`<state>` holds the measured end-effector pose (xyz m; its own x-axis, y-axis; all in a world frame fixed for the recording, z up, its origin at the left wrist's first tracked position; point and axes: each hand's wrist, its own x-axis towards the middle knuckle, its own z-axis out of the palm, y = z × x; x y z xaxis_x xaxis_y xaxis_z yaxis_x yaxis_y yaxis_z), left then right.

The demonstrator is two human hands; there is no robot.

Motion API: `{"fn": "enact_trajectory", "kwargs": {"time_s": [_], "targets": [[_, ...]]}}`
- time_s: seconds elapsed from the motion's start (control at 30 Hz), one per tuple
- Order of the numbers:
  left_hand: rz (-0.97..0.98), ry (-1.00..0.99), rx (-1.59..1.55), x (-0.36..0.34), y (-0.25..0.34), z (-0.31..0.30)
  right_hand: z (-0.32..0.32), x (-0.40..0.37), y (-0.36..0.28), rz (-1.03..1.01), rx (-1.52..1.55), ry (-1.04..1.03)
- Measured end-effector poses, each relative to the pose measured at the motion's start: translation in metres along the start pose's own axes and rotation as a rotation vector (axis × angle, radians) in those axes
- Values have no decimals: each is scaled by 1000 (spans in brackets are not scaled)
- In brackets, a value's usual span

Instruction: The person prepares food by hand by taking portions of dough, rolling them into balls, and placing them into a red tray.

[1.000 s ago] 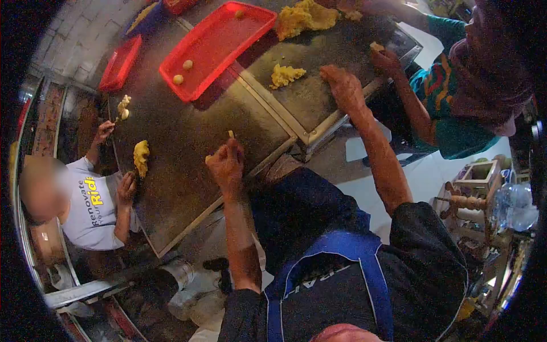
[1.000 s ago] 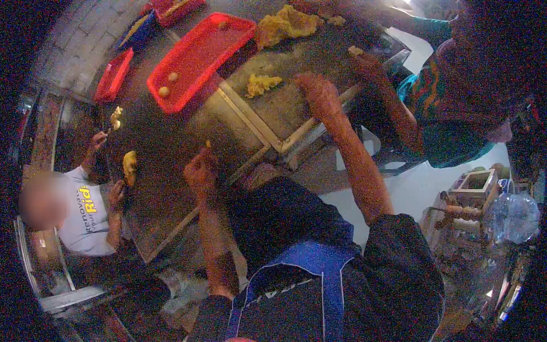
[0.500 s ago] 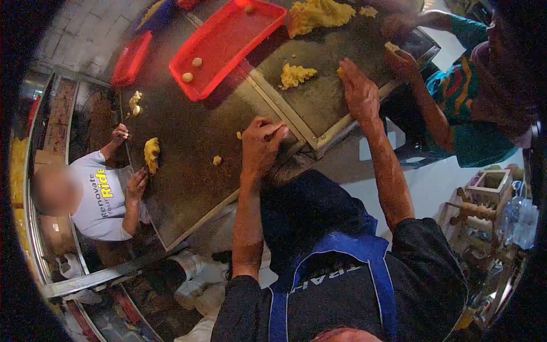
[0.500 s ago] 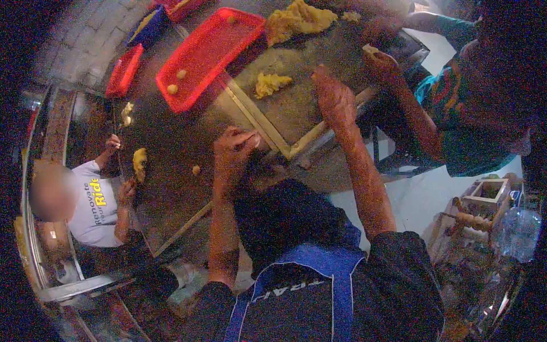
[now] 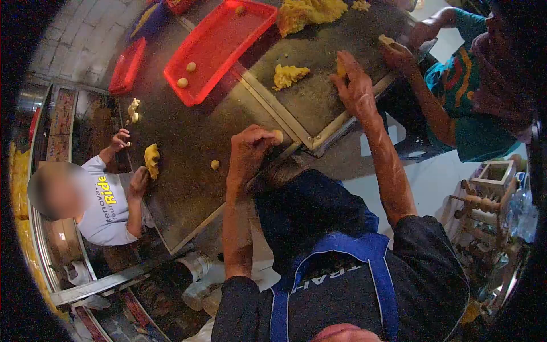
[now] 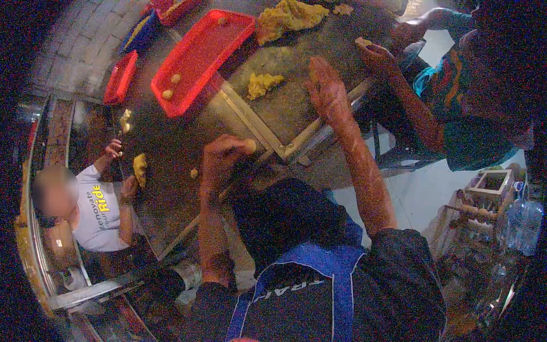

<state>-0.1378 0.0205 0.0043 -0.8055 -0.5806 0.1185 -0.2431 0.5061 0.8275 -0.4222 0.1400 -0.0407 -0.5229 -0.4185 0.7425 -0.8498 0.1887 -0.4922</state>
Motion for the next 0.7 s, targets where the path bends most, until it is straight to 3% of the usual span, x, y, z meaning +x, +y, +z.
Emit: {"fn": "enact_trajectory", "kwargs": {"time_s": [0.03, 0.07, 0.17, 0.23, 0.27, 0.33, 0.4, 0.47, 0.53, 0.57, 0.63, 0.7], "targets": [[227, 4, 79, 4, -2, 0, -2, -1, 2, 86, 101, -103], [229, 1, 79, 6, -4, -1, -4, -2, 4, 174, 202, -207], [258, -49, 228, 12, 14, -10, -9, -3, -4, 214, 171, -253], [-170, -120, 293, 25, 41, -16, -10, -2, -6, 177, 166, -249], [-170, -115, 292, 35, 22, -4, -12, -1, -6, 143, 155, -238], [146, 361, 370, 57, -27, 30, -7, -4, -1, 153, 204, -222], [91, 373, 377, 53, -14, 44, -8, -4, -1, 161, 253, -208], [43, 383, 387, 48, -12, 44, -9, -2, -4, 8, 75, -153], [251, 461, 416, 25, -20, 40, -7, -5, 1, -10, 53, -150], [250, 465, 419, 8, -11, 38, -5, -3, 3, -38, 35, -144], [89, 35, 576, -24, 11, 31, -6, -6, 0, 57, 115, -192], [125, 69, 574, -7, -20, 16, -6, -4, -2, 143, 201, -246]]}}
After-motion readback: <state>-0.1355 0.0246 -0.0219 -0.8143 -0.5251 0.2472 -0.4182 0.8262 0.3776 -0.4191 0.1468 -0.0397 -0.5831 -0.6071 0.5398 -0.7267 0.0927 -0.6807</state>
